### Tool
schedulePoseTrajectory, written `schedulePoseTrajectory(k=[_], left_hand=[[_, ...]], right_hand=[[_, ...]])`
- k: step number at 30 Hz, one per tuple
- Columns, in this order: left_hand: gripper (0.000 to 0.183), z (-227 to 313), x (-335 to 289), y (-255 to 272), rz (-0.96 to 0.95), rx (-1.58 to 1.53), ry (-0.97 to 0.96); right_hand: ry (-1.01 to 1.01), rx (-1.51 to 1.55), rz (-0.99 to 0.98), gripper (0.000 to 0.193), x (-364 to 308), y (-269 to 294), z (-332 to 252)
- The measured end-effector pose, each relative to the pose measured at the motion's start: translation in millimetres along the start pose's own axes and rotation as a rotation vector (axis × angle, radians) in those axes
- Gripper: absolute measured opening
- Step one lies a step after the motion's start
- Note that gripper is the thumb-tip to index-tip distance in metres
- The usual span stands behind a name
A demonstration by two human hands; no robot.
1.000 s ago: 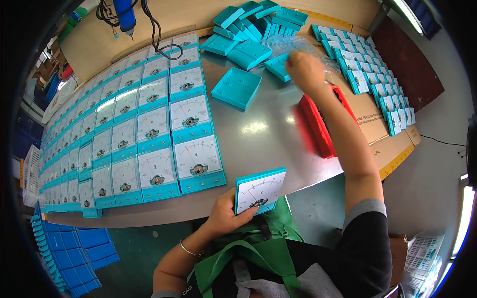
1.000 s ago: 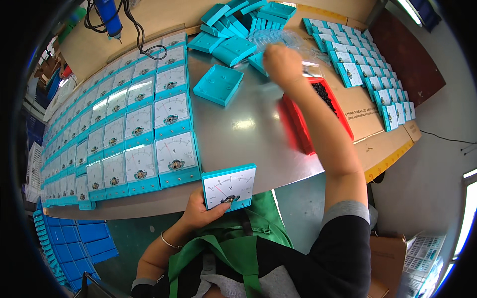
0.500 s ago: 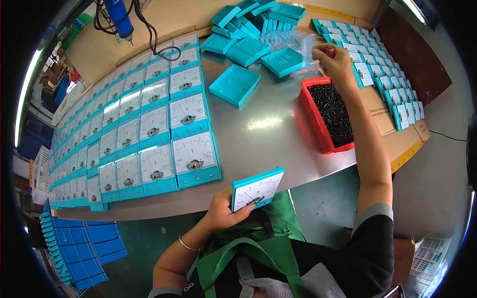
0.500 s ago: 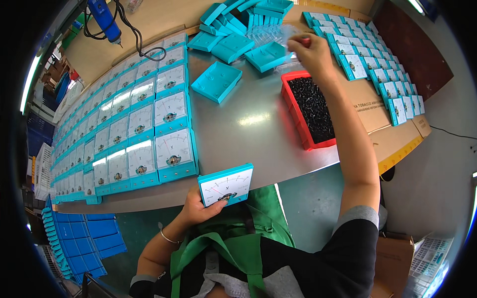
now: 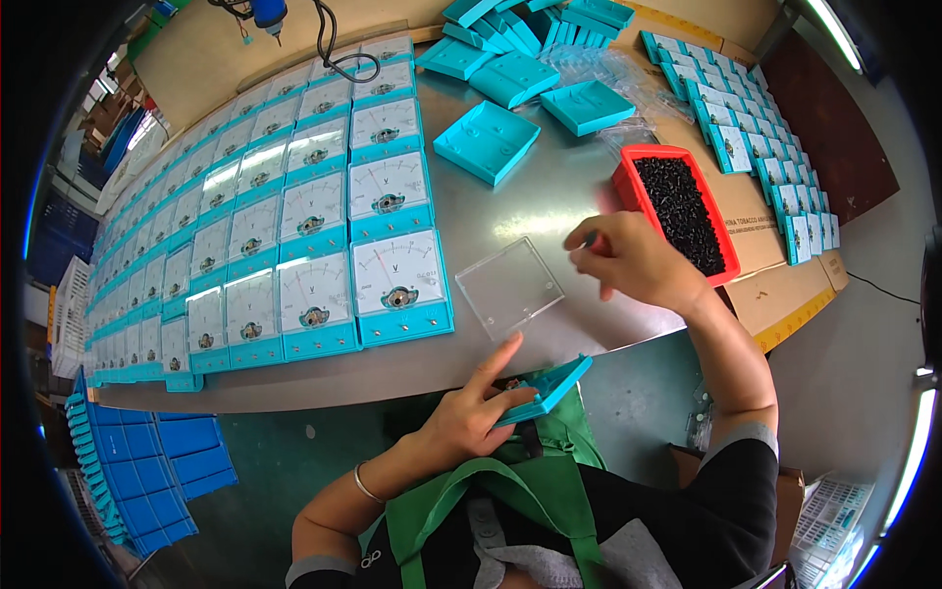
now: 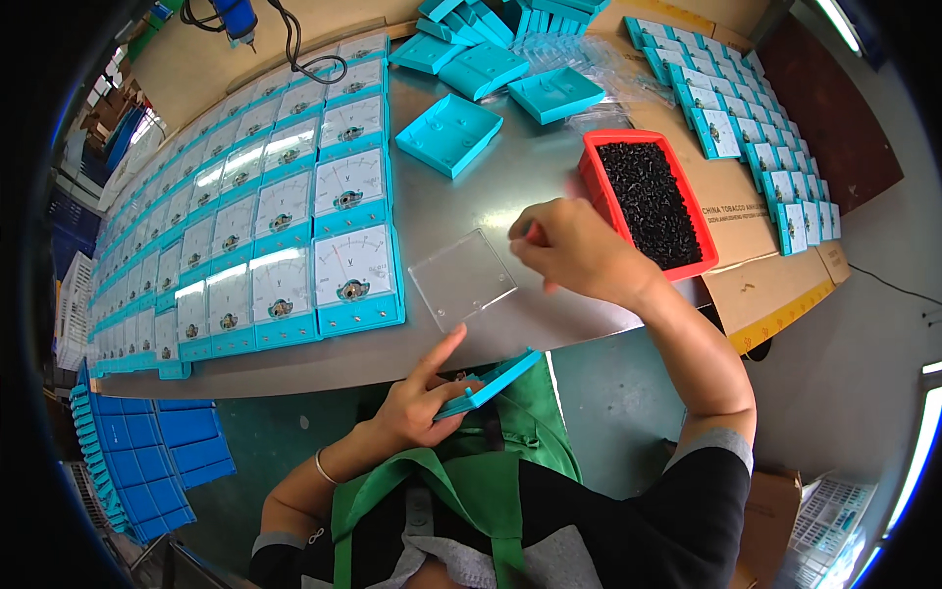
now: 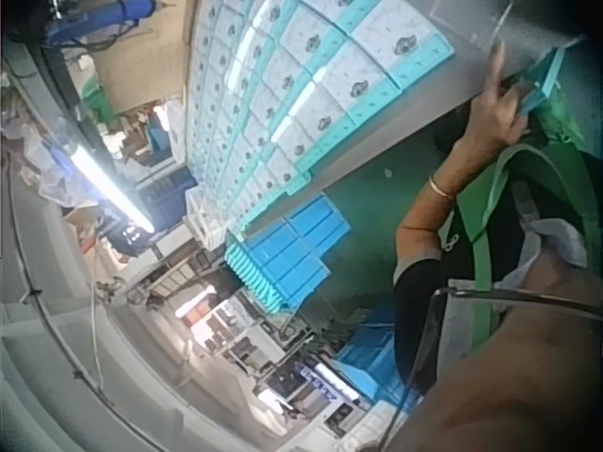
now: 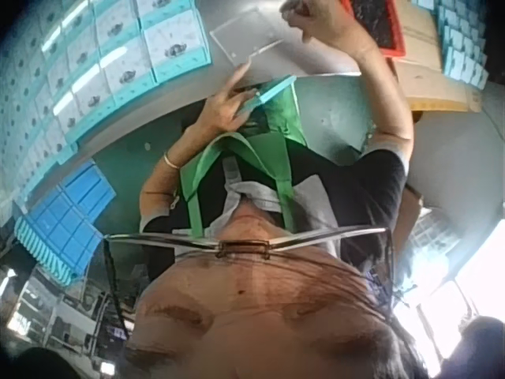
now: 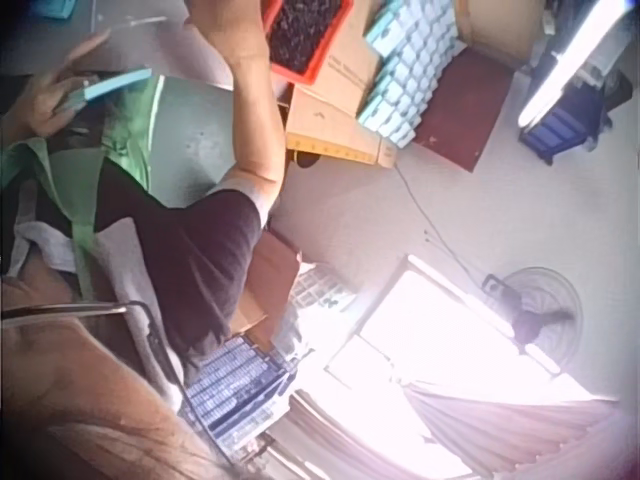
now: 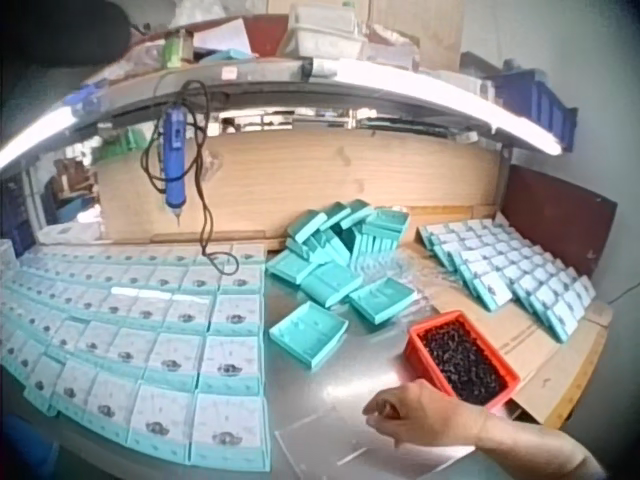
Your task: The person assembles teal-colored analog electrical meters by hand. They repeatedly pick up a meter, place a clear plastic cover over the dial, and use a screwdriver to tighten screws on the cover. Completed units are placed in rows on the table.
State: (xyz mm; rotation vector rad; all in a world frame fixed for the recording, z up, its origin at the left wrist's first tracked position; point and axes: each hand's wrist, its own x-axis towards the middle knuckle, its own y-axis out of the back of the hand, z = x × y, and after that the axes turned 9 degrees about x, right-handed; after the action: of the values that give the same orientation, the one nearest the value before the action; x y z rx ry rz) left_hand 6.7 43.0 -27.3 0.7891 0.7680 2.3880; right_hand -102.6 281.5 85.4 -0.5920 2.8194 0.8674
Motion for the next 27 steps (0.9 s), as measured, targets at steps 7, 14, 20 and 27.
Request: schedulePoseTrajectory(k=[7, 14, 20, 27], left_hand=[[0.037, 2.2, 13.7, -7.4, -0.187, 0.024, 0.045], [0.032, -0.5, 5.4, 21.4, -0.249, 0.019, 0.033], [0.028, 8.0, 11.1, 11.4, -0.200, -0.009, 0.123], [0.030, 6.2, 2.0, 14.8, -0.183, -0.068, 0.200]], right_hand=[[0.003, -0.757, 0.460, 0.006, -5.8, 74.4, 74.5], [-0.009, -0.638, 0.414, 0.008, -9.6, 74.8, 99.3], [0.235, -0.525, 0.559, 0.010, -17.1, 71.4, 88.7], [0.379, -0.027, 0.081, 0.011, -39.4, -0.9, 15.4]])
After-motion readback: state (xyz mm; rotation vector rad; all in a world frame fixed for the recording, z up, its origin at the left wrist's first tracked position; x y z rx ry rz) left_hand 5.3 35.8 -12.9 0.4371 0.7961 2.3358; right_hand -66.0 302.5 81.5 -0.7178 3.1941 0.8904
